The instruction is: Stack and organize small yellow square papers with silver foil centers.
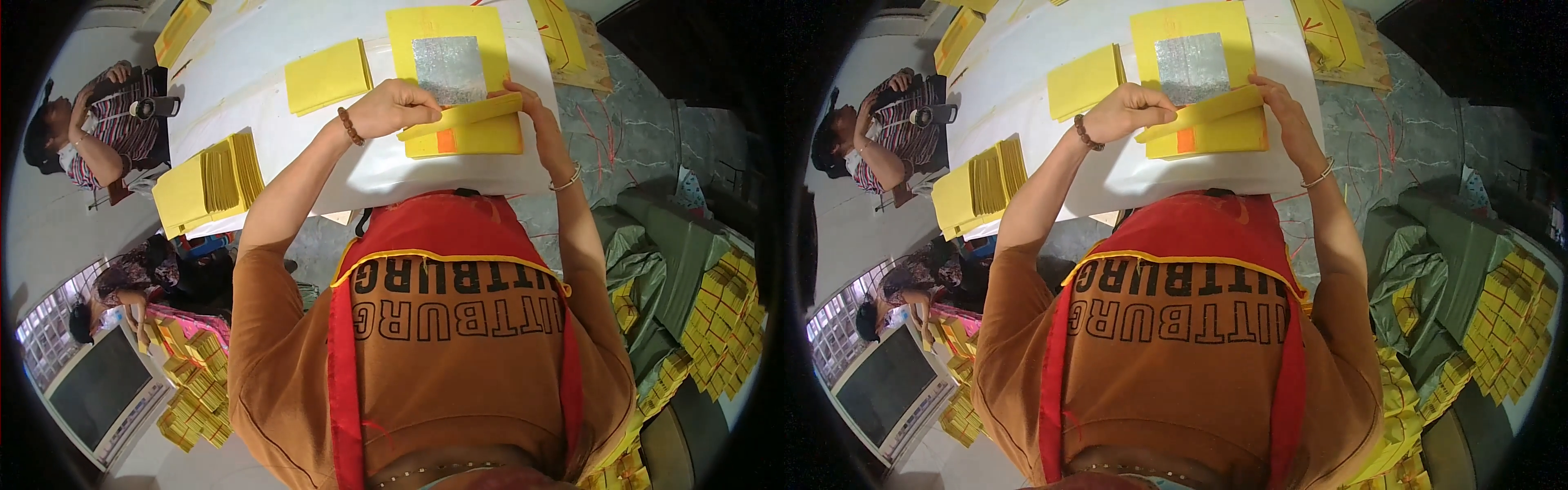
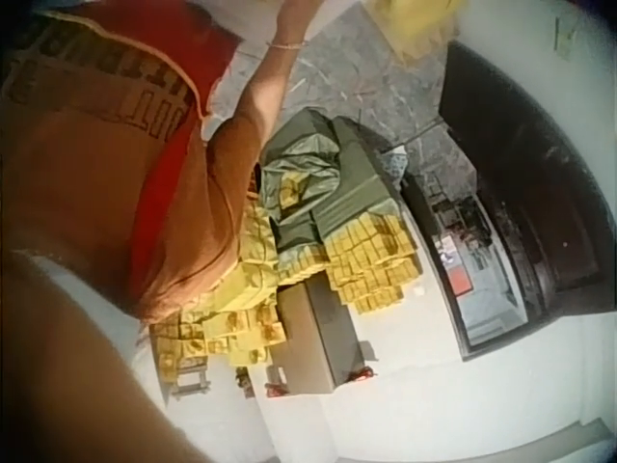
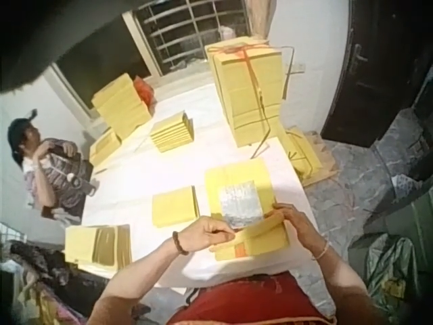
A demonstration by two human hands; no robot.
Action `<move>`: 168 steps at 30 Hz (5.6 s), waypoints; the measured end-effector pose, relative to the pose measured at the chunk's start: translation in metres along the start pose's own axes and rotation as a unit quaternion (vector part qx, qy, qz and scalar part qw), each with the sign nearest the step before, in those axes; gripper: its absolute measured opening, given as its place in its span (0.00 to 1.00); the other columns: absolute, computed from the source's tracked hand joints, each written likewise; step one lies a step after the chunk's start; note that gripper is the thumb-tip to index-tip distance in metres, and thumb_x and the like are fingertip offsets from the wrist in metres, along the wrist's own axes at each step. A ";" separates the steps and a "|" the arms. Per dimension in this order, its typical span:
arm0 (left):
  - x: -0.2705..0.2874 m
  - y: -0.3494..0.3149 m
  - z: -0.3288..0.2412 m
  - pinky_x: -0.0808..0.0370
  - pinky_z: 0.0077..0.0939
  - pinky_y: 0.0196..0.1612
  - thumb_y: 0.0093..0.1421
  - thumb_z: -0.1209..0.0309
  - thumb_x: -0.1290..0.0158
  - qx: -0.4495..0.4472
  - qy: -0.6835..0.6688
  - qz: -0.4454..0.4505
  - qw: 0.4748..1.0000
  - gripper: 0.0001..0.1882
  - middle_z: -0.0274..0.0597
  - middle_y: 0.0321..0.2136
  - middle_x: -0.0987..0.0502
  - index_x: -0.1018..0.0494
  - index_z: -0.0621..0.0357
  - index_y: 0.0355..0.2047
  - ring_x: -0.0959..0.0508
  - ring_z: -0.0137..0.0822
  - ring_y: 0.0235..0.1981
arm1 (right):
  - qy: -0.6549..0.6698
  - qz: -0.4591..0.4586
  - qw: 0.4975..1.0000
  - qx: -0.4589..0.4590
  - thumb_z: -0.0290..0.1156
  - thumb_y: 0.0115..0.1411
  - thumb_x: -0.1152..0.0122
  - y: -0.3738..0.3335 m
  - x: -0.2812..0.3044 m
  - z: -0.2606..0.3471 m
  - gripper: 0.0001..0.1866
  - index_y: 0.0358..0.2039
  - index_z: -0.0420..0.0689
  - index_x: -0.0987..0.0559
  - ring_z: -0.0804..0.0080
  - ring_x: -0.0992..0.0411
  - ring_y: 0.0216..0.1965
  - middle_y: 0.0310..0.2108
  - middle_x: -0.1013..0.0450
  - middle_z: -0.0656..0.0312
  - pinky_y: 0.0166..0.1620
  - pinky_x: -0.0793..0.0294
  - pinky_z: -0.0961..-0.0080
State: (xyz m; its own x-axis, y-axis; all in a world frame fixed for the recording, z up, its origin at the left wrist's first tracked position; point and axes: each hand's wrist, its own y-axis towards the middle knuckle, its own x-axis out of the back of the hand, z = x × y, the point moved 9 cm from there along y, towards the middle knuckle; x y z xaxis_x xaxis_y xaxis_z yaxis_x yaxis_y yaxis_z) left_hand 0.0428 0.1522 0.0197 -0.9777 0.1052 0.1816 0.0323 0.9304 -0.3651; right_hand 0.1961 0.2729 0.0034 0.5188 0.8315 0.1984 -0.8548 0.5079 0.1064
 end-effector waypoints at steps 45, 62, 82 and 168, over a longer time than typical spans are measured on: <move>0.040 0.003 0.036 0.34 0.27 0.24 0.58 0.57 0.50 0.033 -0.011 -0.266 0.963 0.19 0.41 0.18 0.28 0.28 0.64 0.33 0.31 0.31 0.19 | 0.002 -0.158 0.972 -0.176 0.28 0.52 0.41 0.011 -0.004 0.010 0.28 0.55 0.44 0.36 0.77 0.28 0.30 0.33 0.24 0.56 0.34 0.30 0.80; -0.035 -0.016 -0.072 0.41 0.43 0.55 0.50 0.54 0.44 -0.249 0.451 -0.174 0.839 0.33 0.45 0.52 0.35 0.37 0.57 0.53 0.38 0.45 0.55 | -0.096 -0.177 0.972 -0.119 0.32 0.52 0.41 0.012 -0.003 0.003 0.22 0.49 0.44 0.28 0.68 0.26 0.28 0.32 0.24 0.51 0.33 0.29 0.76; -0.043 0.001 -0.049 0.38 0.37 0.48 0.51 0.64 0.48 -0.221 0.513 -0.173 0.811 0.30 0.43 0.51 0.35 0.39 0.58 0.55 0.36 0.42 0.50 | -0.423 0.040 0.905 0.004 0.42 0.60 0.51 -0.026 -0.042 0.041 0.27 0.57 0.44 0.37 0.62 0.46 0.61 0.60 0.44 0.61 0.60 0.55 0.47; 0.002 0.002 -0.002 0.34 0.15 0.31 0.54 0.70 0.47 0.000 0.007 0.014 1.000 0.08 0.29 0.22 0.26 0.24 0.63 0.29 0.31 0.18 0.26 | -0.050 0.006 0.999 0.016 0.32 0.57 0.48 -0.004 -0.008 0.021 0.12 0.38 0.41 0.23 0.64 0.39 0.56 0.50 0.31 0.56 0.57 0.41 0.69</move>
State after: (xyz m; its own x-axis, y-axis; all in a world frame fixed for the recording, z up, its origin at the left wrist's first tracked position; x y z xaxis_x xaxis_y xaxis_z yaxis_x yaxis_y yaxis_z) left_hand 0.0414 0.1547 0.0215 -0.9733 0.1365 0.1846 0.0598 0.9269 -0.3704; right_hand 0.1950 0.2591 0.0222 0.5055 0.8102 0.2968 -0.8621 0.4887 0.1343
